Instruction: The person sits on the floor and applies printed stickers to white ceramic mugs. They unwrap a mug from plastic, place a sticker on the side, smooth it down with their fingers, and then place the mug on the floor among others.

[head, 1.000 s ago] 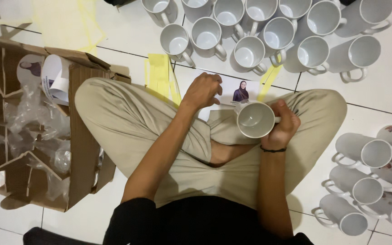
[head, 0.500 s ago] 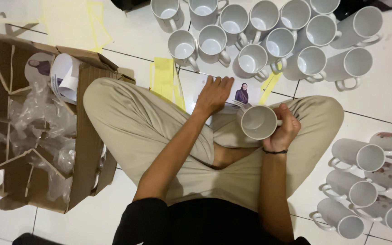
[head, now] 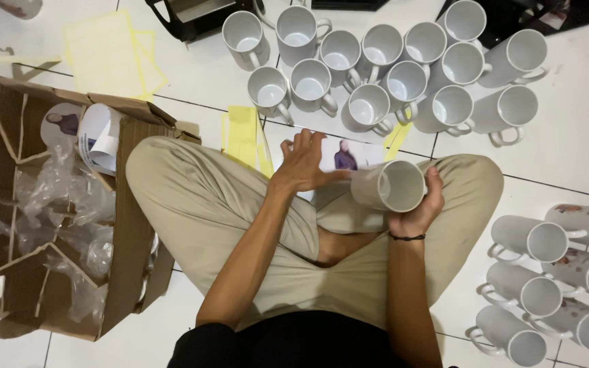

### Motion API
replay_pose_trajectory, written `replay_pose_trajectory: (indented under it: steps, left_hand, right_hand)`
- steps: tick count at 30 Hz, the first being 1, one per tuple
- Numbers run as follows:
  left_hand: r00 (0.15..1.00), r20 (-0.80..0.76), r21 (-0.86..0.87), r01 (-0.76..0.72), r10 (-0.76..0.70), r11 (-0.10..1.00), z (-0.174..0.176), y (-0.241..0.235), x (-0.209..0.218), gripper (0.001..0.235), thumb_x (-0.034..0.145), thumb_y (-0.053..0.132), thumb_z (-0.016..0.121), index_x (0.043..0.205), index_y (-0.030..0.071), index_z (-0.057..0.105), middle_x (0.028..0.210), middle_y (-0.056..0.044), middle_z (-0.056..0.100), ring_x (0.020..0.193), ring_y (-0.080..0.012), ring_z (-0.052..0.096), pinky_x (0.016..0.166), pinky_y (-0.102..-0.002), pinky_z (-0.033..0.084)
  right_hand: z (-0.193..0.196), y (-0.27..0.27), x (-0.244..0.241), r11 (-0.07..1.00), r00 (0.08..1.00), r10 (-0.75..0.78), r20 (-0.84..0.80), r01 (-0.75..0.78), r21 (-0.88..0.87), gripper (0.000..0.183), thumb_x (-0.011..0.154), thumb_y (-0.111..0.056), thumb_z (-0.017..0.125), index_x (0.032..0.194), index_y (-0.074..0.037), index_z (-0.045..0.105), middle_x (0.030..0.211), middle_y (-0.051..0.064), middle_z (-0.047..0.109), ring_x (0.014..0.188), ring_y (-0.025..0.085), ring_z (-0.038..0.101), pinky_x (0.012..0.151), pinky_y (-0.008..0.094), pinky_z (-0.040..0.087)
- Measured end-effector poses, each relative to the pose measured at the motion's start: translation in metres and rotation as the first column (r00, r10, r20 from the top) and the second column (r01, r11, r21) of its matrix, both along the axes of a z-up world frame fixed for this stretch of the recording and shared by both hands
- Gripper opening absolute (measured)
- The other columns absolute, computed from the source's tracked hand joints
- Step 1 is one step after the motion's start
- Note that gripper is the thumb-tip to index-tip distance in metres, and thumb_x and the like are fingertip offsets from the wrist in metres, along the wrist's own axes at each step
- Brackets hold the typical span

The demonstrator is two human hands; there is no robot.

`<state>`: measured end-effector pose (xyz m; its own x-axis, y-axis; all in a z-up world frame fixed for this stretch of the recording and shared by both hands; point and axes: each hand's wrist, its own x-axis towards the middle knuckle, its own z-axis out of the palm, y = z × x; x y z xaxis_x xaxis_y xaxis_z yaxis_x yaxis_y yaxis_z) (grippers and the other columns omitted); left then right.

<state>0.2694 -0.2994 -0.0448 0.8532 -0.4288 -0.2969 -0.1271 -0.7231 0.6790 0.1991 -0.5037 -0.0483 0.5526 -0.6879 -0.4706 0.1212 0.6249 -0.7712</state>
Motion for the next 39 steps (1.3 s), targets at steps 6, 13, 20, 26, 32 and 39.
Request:
replay_pose_trajectory:
  steps: [6,13,20,26,32,39]
  left_hand:
    - [0.997,-0.073,0.028,0.030,-0.028,0.999,-0.036,0.024,0.008,0.038,0.094,0.028,0.065,0.122,0.003,0.061,0.108,-0.012,0.061,0.113,-0.0319,0.060,0.097,-0.050,0.033]
    - [0.981,-0.174,-0.070,-0.093,0.080,0.993,-0.014,0.039,0.004,0.016,0.074,0.020,0.084,0.087,0.011,0.080,0.086,-0.017,0.076,0.091,-0.0396,0.073,0.088,-0.047,0.051]
    - [0.971,-0.009,-0.381,-0.224,0.239,0.897,-0.001,0.039,0.016,0.014,0.070,0.016,0.085,0.078,0.007,0.078,0.070,-0.018,0.072,0.061,-0.0292,0.062,0.062,-0.038,0.047]
    - [0.961,-0.135,-0.504,-0.276,0.241,0.818,0.016,0.030,0.013,0.009,0.078,0.016,0.082,0.084,0.009,0.080,0.076,-0.017,0.075,0.074,-0.0173,0.065,0.074,-0.032,0.054]
    - [0.973,-0.205,-0.804,-0.230,0.107,0.548,0.034,0.044,0.006,0.043,0.093,0.017,0.072,0.132,0.001,0.065,0.118,-0.023,0.072,0.091,-0.0227,0.073,0.082,-0.039,0.061]
    - [0.990,0.042,-0.700,-0.069,0.137,0.711,0.003,0.022,0.005,0.051,0.098,0.026,0.068,0.141,0.001,0.057,0.118,-0.016,0.055,0.102,-0.0288,0.063,0.090,-0.042,0.058]
  right_hand:
    - [-0.047,-0.020,-0.006,0.998,0.999,0.029,-0.040,-0.031,-0.058,0.026,0.093,-0.018,0.075,0.074,-0.003,0.065,0.074,0.014,0.065,0.069,0.019,0.068,0.071,0.035,0.067]
    - [-0.032,0.001,-0.012,0.911,0.974,0.212,-0.082,-0.227,-0.344,0.047,0.098,-0.021,0.076,0.060,-0.009,0.053,0.052,0.002,0.048,0.052,0.004,0.044,0.048,0.018,0.045]
    - [-0.059,-0.017,-0.024,0.766,0.946,0.305,-0.106,-0.310,-0.563,0.074,0.089,-0.080,0.063,0.064,-0.011,0.054,0.052,-0.003,0.039,0.052,0.004,0.032,0.047,0.019,0.029]
    - [-0.004,-0.016,0.005,0.438,0.897,0.389,-0.211,-0.381,-0.814,0.053,0.092,-0.035,0.088,0.061,-0.007,0.053,0.050,-0.001,0.037,0.052,0.007,0.034,0.048,0.025,0.028]
    - [-0.011,0.018,0.063,0.588,0.981,0.181,-0.066,-0.162,-0.792,0.049,0.101,-0.020,0.077,0.061,-0.008,0.050,0.044,-0.003,0.032,0.046,0.005,0.034,0.045,0.020,0.027]
    - [-0.013,0.052,0.072,0.961,0.995,0.093,-0.037,-0.099,-0.257,0.045,0.100,-0.042,0.066,0.078,-0.003,0.063,0.074,0.009,0.069,0.067,0.015,0.066,0.070,0.029,0.058]
